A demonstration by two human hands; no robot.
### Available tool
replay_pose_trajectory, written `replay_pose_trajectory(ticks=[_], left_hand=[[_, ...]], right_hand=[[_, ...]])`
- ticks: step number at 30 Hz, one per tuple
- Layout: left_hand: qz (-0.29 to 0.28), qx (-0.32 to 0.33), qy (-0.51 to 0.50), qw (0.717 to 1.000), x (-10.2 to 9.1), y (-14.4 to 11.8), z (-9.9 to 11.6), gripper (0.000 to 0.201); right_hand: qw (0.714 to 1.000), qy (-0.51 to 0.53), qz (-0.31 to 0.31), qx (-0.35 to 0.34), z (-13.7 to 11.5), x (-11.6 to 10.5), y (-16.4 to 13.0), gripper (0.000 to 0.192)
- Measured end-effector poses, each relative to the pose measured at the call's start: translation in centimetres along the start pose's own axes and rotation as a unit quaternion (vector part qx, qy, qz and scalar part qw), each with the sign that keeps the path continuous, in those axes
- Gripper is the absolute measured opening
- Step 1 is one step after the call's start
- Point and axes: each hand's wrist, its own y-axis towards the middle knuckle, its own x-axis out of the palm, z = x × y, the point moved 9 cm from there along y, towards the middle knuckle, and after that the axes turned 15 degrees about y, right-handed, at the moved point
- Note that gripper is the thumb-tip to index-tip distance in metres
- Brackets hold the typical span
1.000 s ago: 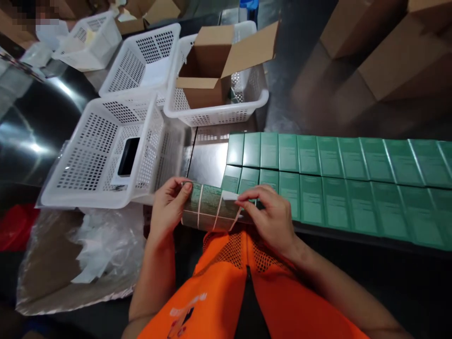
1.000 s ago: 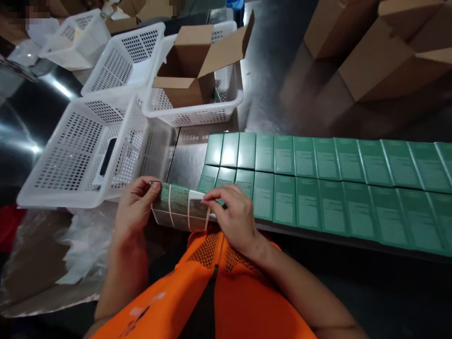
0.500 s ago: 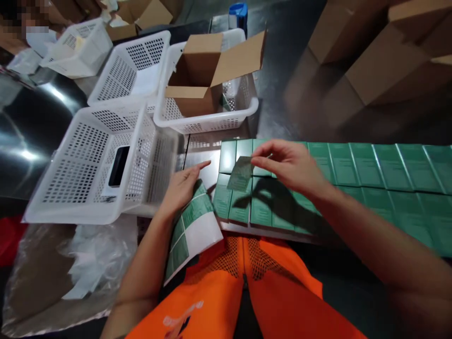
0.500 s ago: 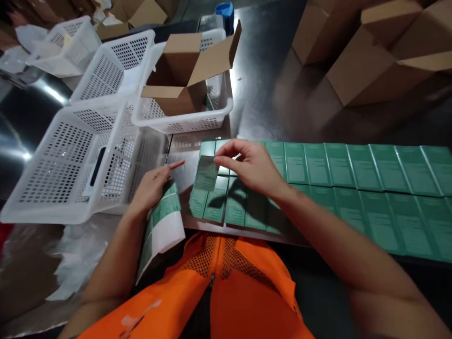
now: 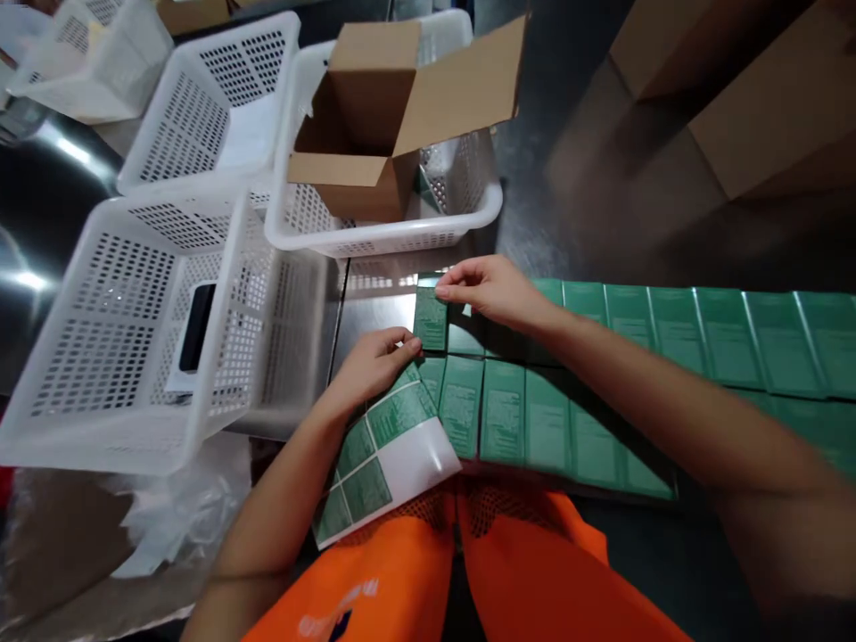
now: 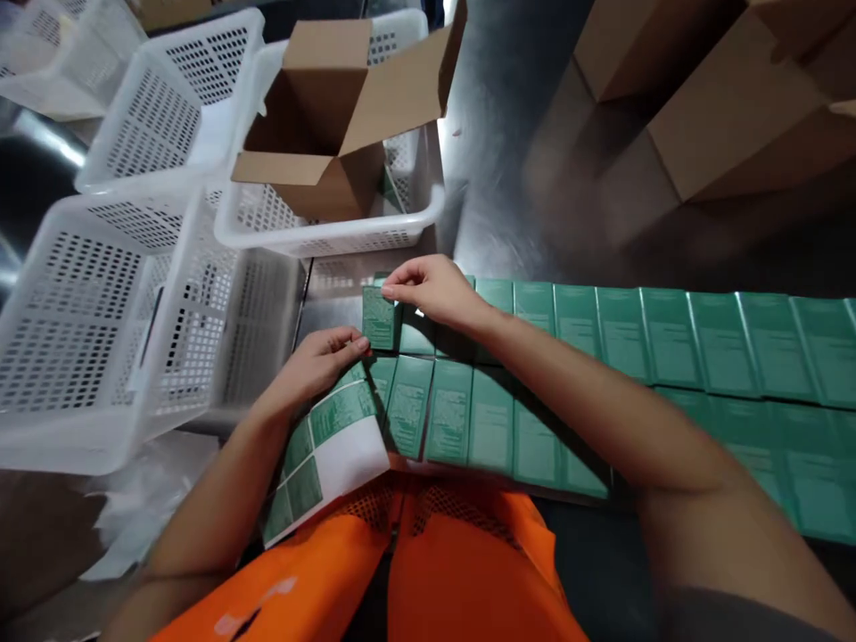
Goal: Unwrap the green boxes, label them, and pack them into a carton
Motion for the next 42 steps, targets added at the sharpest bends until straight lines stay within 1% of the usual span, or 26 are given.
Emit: replay_pose_trajectory(ticks=[4, 8, 12, 16, 19, 26, 30, 33, 36, 37, 39, 40, 41, 42], left_hand=[[0.009, -0.057, 0.018, 0.998, 0.1, 1.0, -0.8, 0.038], [-0.013, -0.097, 0.043, 0.994, 0.4, 1.4, -1.3, 0.039], [-0.032, -0.119, 0.048, 0.991, 0.5, 1.6, -1.6, 0.037], [-0.044, -0.121, 0.072, 0.989, 0.4, 1.8, -1.2, 0.036], [-0.043, -0.119, 0.094, 0.987, 0.2, 2.0, -0.8, 0.035], [-0.051, -0.117, 0.105, 0.986, 0.2, 2.3, -0.4, 0.036], [-0.053, -0.107, 0.154, 0.981, 0.0, 2.6, 0.1, 0.036], [-0.051, -0.100, 0.201, 0.973, -0.3, 3.1, 0.4, 0.035], [-0.059, -0.096, 0.253, 0.961, -0.4, 3.5, 0.6, 0.042], [-0.064, -0.094, 0.272, 0.955, -0.5, 3.4, 0.6, 0.046], [-0.068, -0.094, 0.301, 0.947, -0.7, 3.0, 0.4, 0.050], [-0.058, -0.091, 0.304, 0.946, -1.0, 2.7, 0.3, 0.049], [-0.034, -0.091, 0.299, 0.949, -1.5, 2.2, 0.3, 0.047], [0.008, -0.090, 0.286, 0.954, -2.2, 1.6, 0.4, 0.044]], right_hand=[[0.996, -0.076, 0.023, -0.043, 0.2, -0.6, 0.5, 0.015], [0.985, -0.162, 0.045, -0.048, 0.1, -0.6, 0.6, 0.011], [0.976, -0.206, 0.046, -0.055, 0.1, -0.4, 0.7, 0.010], [0.973, -0.223, 0.042, -0.051, 0.5, -0.3, 0.9, 0.011], [0.969, -0.235, 0.042, -0.057, 0.6, -0.3, 0.9, 0.012], [0.966, -0.248, 0.043, -0.063, 0.6, -0.1, 0.8, 0.013], [0.961, -0.264, 0.046, -0.062, 0.7, 0.1, 0.7, 0.014], [0.950, -0.293, 0.074, -0.074, 0.4, 0.0, 0.5, 0.011], [0.939, -0.315, 0.102, -0.094, 0.1, -0.3, 0.4, 0.033], [0.938, -0.318, 0.103, -0.096, 0.1, -0.4, 0.5, 0.036], [0.938, -0.318, 0.098, -0.094, 0.4, -0.4, 0.9, 0.034], [0.940, -0.315, 0.098, -0.091, 0.5, -0.5, 1.1, 0.034], [0.942, -0.309, 0.098, -0.087, 0.6, -0.6, 1.2, 0.033], [0.945, -0.301, 0.099, -0.084, 0.6, -0.6, 1.2, 0.033]])
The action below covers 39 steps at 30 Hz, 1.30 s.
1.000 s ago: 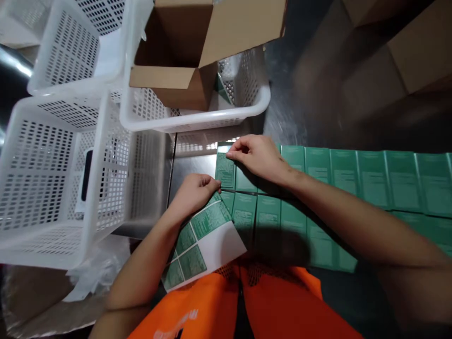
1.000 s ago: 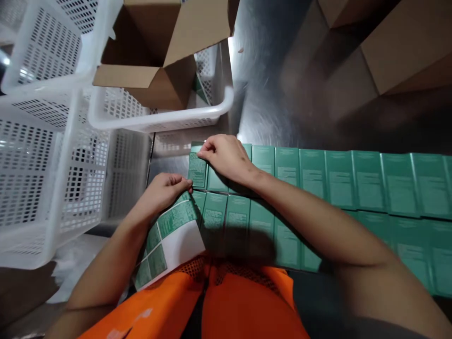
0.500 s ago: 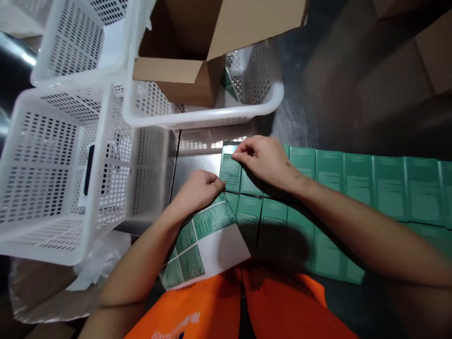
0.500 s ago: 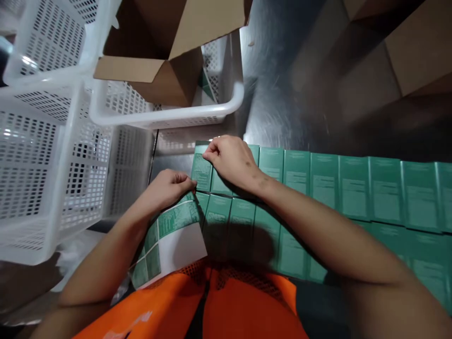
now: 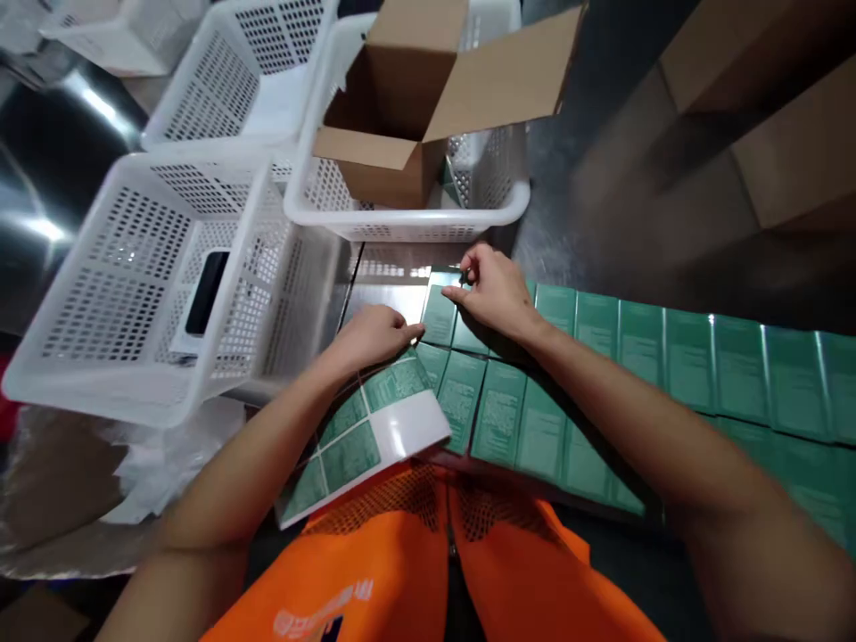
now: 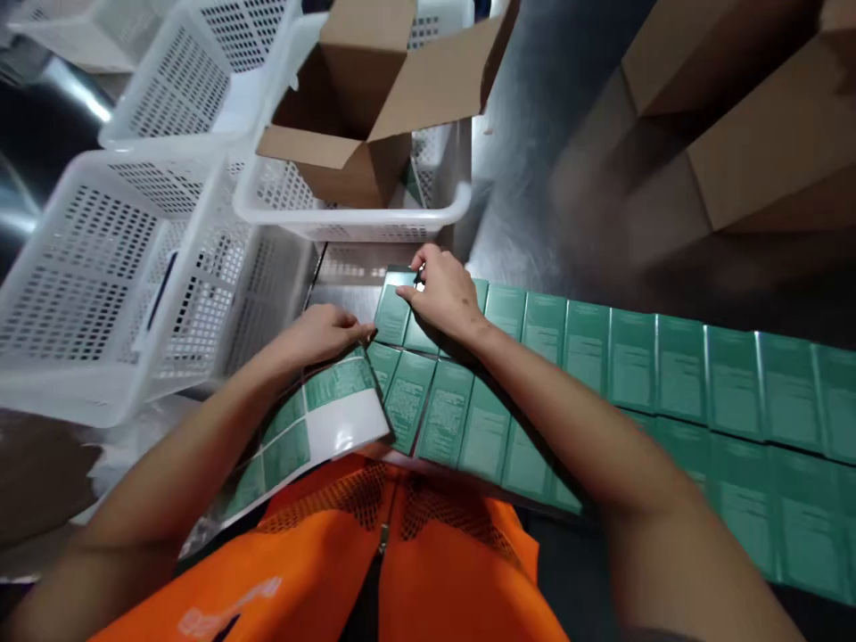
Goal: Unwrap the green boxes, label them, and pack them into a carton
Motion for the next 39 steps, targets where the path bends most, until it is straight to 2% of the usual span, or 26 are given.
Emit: replay_pose_trajectory(ticks=[2, 3, 6, 9, 11, 13, 18, 21, 23, 24, 26, 28, 29, 30, 32, 33, 36, 38, 39], left_hand=[[0.128, -0.024, -0.055, 0.990, -1.8, -1.7, -1.1, 0.041], [0.205, -0.037, -0.088, 0.974, -2.8, -3.0, -1.7, 0.040], [0.392, -0.049, -0.177, 0.901, -4.2, -7.0, -3.0, 0.036], [0.474, -0.028, -0.236, 0.848, -4.2, -9.7, -3.2, 0.032], [0.488, -0.011, -0.253, 0.835, -4.1, -10.7, -2.9, 0.030], [0.487, -0.002, -0.263, 0.833, -4.2, -11.2, -2.7, 0.031], [0.490, 0.020, -0.298, 0.819, -4.5, -12.1, -2.5, 0.036], [0.456, 0.019, -0.320, 0.830, -4.3, -11.8, -2.7, 0.035], [0.414, 0.013, -0.341, 0.844, -3.8, -11.1, -2.8, 0.035], [0.398, 0.005, -0.350, 0.848, -3.6, -10.7, -2.9, 0.033], [0.388, -0.025, -0.360, 0.848, -3.3, -9.9, -3.5, 0.029], [0.415, -0.065, -0.355, 0.836, -3.4, -9.5, -4.4, 0.025], [0.436, -0.080, -0.347, 0.827, -3.6, -9.4, -4.9, 0.025], [0.455, -0.087, -0.341, 0.818, -3.8, -9.3, -5.1, 0.025], [0.457, -0.069, -0.367, 0.807, -4.0, -8.7, -5.2, 0.035], [0.429, -0.053, -0.403, 0.807, -3.7, -8.1, -5.0, 0.044], [0.248, -0.017, -0.504, 0.827, -1.9, -5.9, -2.9, 0.072], [0.141, -0.010, -0.497, 0.856, -0.6, -5.2, -0.9, 0.068], [0.104, 0.001, -0.471, 0.876, -0.2, -5.1, 0.2, 0.061]], right_hand=[[0.999, 0.048, -0.005, 0.008, -0.3, 0.0, -0.6, 0.029], [0.995, 0.095, -0.014, 0.012, -0.7, 0.0, -1.4, 0.027], [0.964, 0.258, -0.063, 0.017, -2.9, 0.4, -5.0, 0.034], [0.944, 0.314, -0.095, 0.032, -4.9, 0.8, -9.2, 0.046], [0.943, 0.320, -0.075, 0.046, -5.3, 0.8, -10.9, 0.035], [0.944, 0.323, -0.042, 0.049, -5.2, 0.6, -11.7, 0.023], [0.939, 0.341, -0.030, 0.024, -5.6, 0.9, -12.0, 0.025], [0.948, 0.316, 0.012, -0.035, -6.6, -0.3, -12.1, 0.013], [0.961, 0.233, 0.053, -0.140, -8.3, -1.5, -12.7, 0.008], [0.958, 0.176, 0.077, -0.212, -9.5, -2.1, -13.4, 0.008], [0.915, 0.073, 0.113, -0.381, -12.3, -2.7, -16.1, 0.013], [0.852, 0.031, 0.078, -0.516, -14.4, -2.4, -19.4, 0.017], [0.834, 0.042, 0.034, -0.550, -15.0, -2.2, -20.5, 0.018], [0.828, 0.071, -0.017, -0.555, -15.4, -2.4, -21.1, 0.019], [0.848, 0.165, -0.088, -0.496, -15.5, -3.8, -20.4, 0.012], [0.864, 0.218, -0.094, -0.443, -15.0, -4.9, -19.2, 0.009], [0.928, 0.289, -0.041, -0.230, -10.8, -8.2, -13.7, 0.009], [0.955, 0.283, -0.018, -0.088, -6.8, -9.1, -10.1, 0.017], [0.959, 0.279, -0.018, -0.036, -5.1, -9.1, -8.7, 0.022]])
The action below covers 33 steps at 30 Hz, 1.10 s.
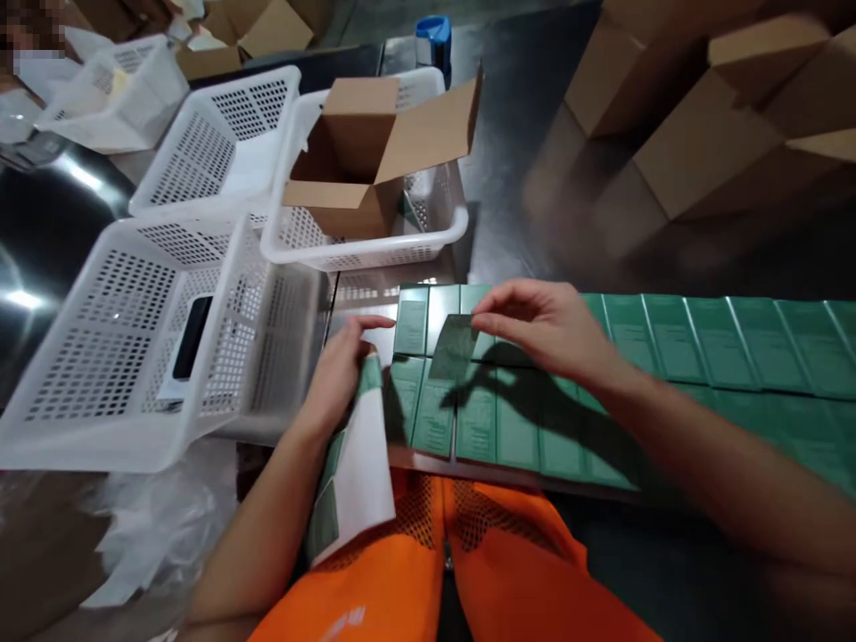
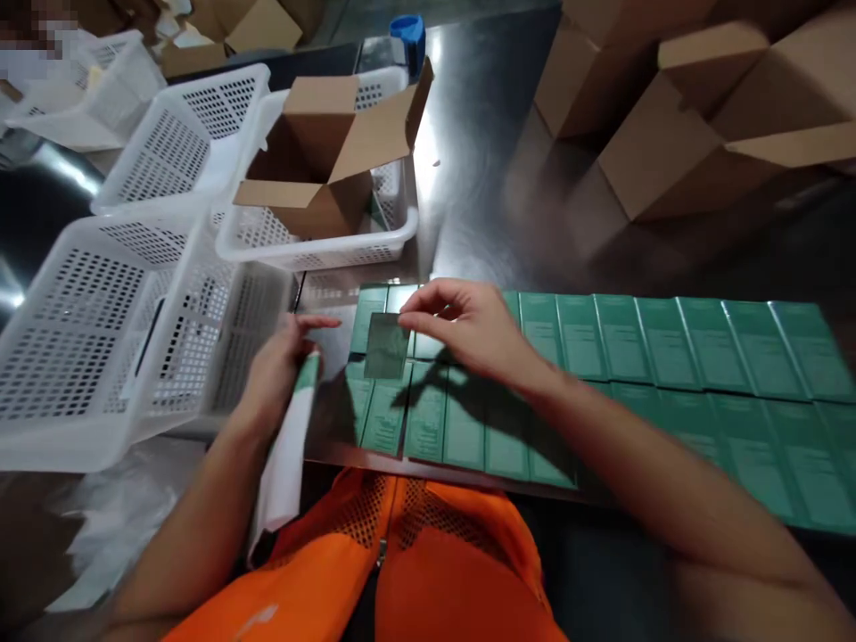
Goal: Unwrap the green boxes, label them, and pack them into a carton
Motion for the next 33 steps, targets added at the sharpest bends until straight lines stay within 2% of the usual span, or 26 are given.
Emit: replay_pose_trajectory(ticks=[3, 7, 12, 20, 28, 33], left_hand=[[-0.091, 0.040, 0.124, 0.987, 3.0, 0.1, 1.1, 0.043], [-0.131, 0.086, 0.227, 0.961, 5.1, 0.9, 1.5, 0.038], [-0.112, 0.074, 0.271, 0.953, 5.6, 2.1, 0.7, 0.036], [-0.089, 0.039, 0.351, 0.931, 6.4, 3.3, 0.3, 0.036], [-0.108, 0.026, 0.397, 0.911, 6.6, 3.8, -0.1, 0.036], [-0.109, 0.033, 0.421, 0.900, 7.0, 4.0, 0.4, 0.036]], right_hand=[[0.997, 0.021, -0.001, 0.073, 3.4, -1.2, 2.9, 0.033], [0.991, 0.053, -0.009, 0.123, 6.0, -0.8, 4.5, 0.029], [0.988, 0.031, -0.021, 0.149, 7.6, 0.1, 5.1, 0.021], [0.982, -0.166, 0.001, 0.093, 9.0, -0.3, 5.9, 0.015], [0.972, -0.216, -0.008, 0.095, 9.4, -0.1, 6.1, 0.013], [0.968, -0.231, -0.006, 0.098, 9.4, 0.0, 6.1, 0.012]])
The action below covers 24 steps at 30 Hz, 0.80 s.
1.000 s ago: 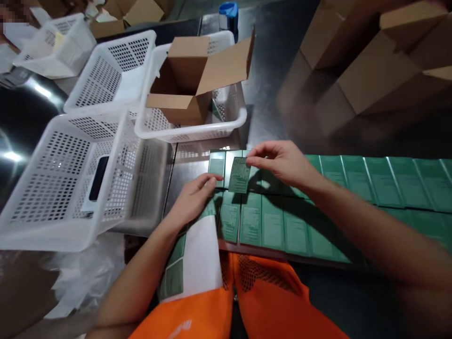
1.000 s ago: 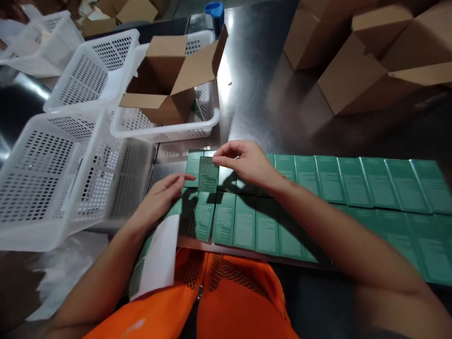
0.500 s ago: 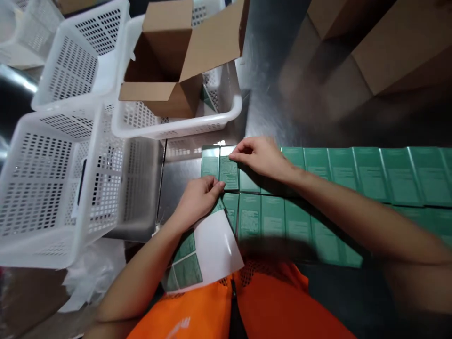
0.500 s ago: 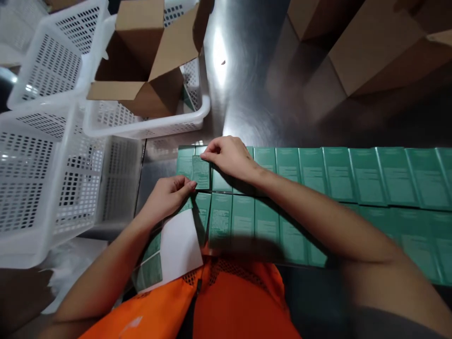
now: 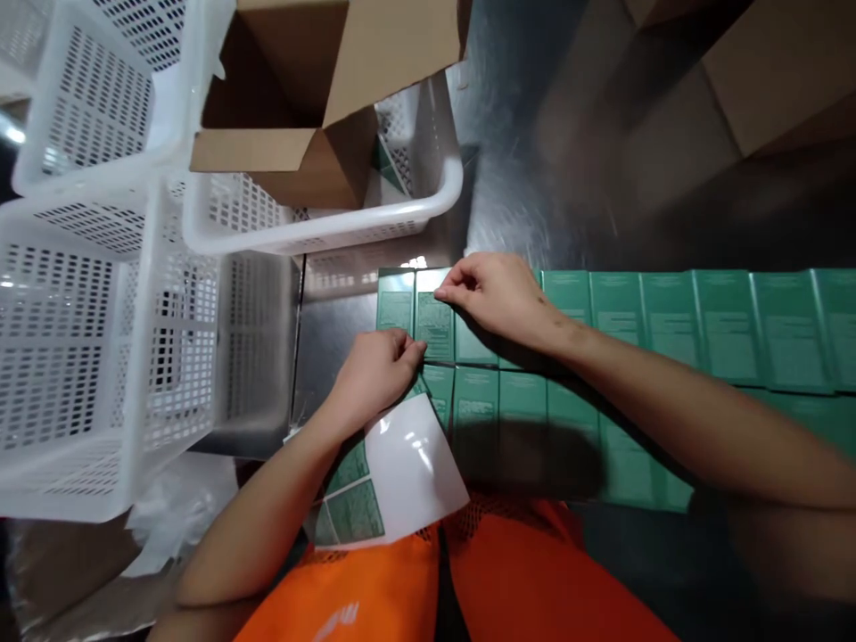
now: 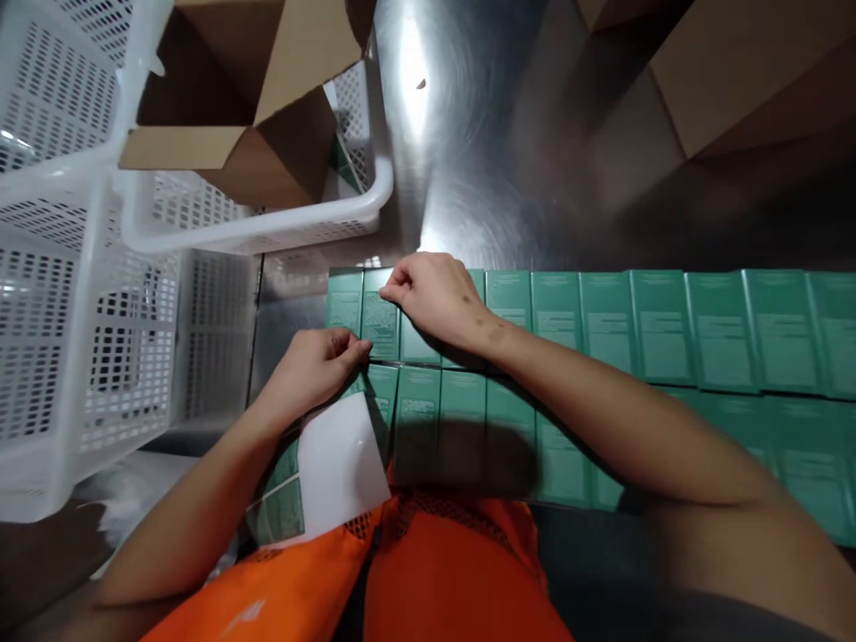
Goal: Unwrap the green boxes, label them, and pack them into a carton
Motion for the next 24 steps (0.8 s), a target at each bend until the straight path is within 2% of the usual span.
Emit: replay_pose_trajectory(ticks=[4, 6, 9, 11, 13, 15, 17, 19, 21, 24], left_hand=[[0.009, 0.012, 0.051, 0.999, -0.3, 0.5, 0.6, 0.035], [0.018, 0.022, 0.075, 0.997, -0.4, 0.6, 0.7, 0.035], [0.010, 0.035, 0.074, 0.997, -0.3, 0.3, 0.7, 0.034], [0.019, 0.035, 0.042, 0.998, -0.5, -0.4, 0.5, 0.030], [0.079, 0.020, -0.007, 0.997, -1.8, -1.5, -0.1, 0.028], [0.197, -0.004, -0.057, 0.979, -3.9, -3.3, -1.0, 0.030], [0.327, -0.023, -0.092, 0.940, -6.1, -5.9, -1.8, 0.032], [0.427, -0.034, -0.113, 0.897, -7.4, -8.5, -2.2, 0.033], [0.479, -0.029, -0.133, 0.867, -7.7, -10.4, -2.2, 0.035], [0.491, -0.002, -0.175, 0.853, -7.3, -11.7, -1.8, 0.040]], right_hand=[[1.000, -0.017, 0.003, 0.005, 0.1, 0.3, -0.2, 0.014], [0.999, -0.022, 0.029, -0.010, -0.1, -0.1, -0.2, 0.016], [0.997, -0.018, 0.076, -0.018, 0.2, -0.8, 0.2, 0.047], [0.997, -0.011, 0.074, -0.008, 0.8, -0.7, 0.6, 0.054], [0.998, 0.004, 0.060, 0.000, 1.2, -0.6, 0.7, 0.049], [0.997, 0.063, 0.036, 0.004, 1.0, -0.5, 0.0, 0.043], [0.988, 0.154, -0.005, -0.003, -0.4, 0.2, -2.1, 0.039], [0.975, 0.219, -0.041, -0.023, -2.9, 1.0, -5.2, 0.041], [0.972, 0.220, -0.050, -0.064, -5.7, 1.7, -8.7, 0.039], [0.973, 0.158, 0.009, -0.168, -9.3, 2.5, -12.8, 0.021]])
